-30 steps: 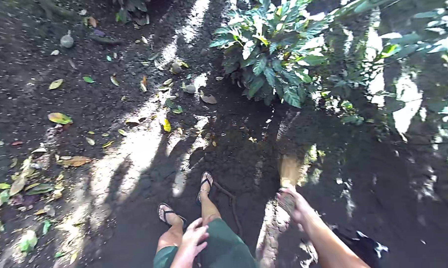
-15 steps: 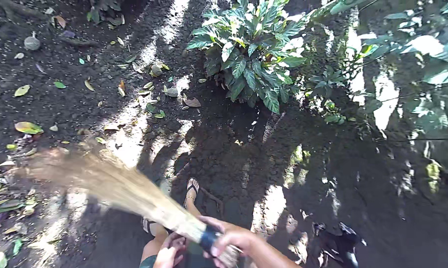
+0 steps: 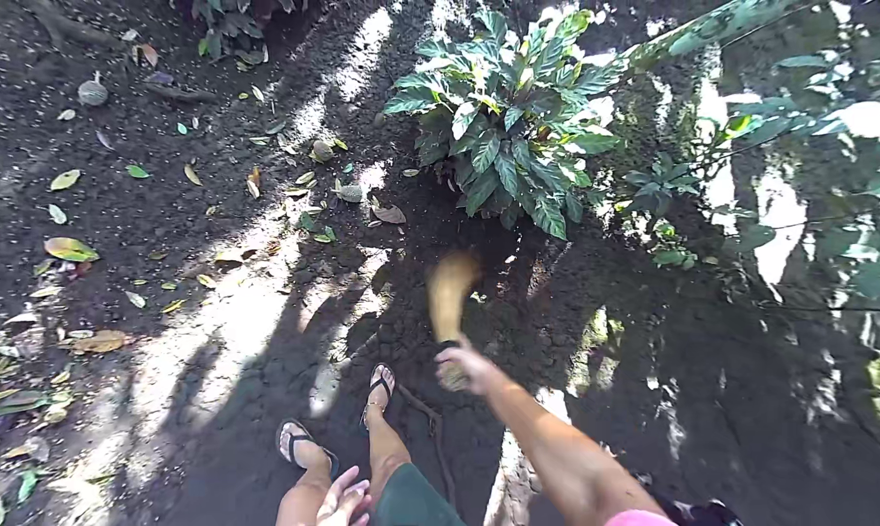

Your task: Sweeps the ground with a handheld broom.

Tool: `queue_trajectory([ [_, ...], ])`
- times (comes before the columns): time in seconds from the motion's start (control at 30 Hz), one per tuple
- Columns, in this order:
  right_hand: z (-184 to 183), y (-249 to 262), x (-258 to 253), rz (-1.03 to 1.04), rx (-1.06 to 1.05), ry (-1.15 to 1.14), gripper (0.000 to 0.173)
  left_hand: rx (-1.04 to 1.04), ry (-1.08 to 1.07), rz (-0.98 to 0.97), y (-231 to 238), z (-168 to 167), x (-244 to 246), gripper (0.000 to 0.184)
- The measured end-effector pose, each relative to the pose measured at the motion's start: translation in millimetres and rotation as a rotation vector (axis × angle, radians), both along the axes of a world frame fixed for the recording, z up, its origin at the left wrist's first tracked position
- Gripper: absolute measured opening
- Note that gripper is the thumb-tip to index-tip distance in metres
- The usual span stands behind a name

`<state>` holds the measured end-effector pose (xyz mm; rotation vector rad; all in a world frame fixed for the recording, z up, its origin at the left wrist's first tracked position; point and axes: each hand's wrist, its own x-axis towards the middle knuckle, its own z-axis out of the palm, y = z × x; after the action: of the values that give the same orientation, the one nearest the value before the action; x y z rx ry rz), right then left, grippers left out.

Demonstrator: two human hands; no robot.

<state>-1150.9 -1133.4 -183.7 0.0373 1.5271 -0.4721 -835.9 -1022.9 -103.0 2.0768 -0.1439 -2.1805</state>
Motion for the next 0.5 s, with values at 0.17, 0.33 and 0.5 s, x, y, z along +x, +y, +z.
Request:
queue_trajectory([
  [0.17,31.3,4.0,76.8,0.236,-0.047,-0.433,0.101,-0.029,0.06,-0.042,-12.2,-5.6,-11.1,0.045],
  [0.33,122.4,53.2,3.4,0.093,-0.15,-0.351,0.109,-0.054,0.156,-0.087,-37.3,-6.1,-19.4,0.042],
  [0.5,142.6,42.5,-49.8,-0.015,-0.131,0.085,0.108,-0.026,0.214,-0.071,-68.6,-15.4,-8.5,0.04],
])
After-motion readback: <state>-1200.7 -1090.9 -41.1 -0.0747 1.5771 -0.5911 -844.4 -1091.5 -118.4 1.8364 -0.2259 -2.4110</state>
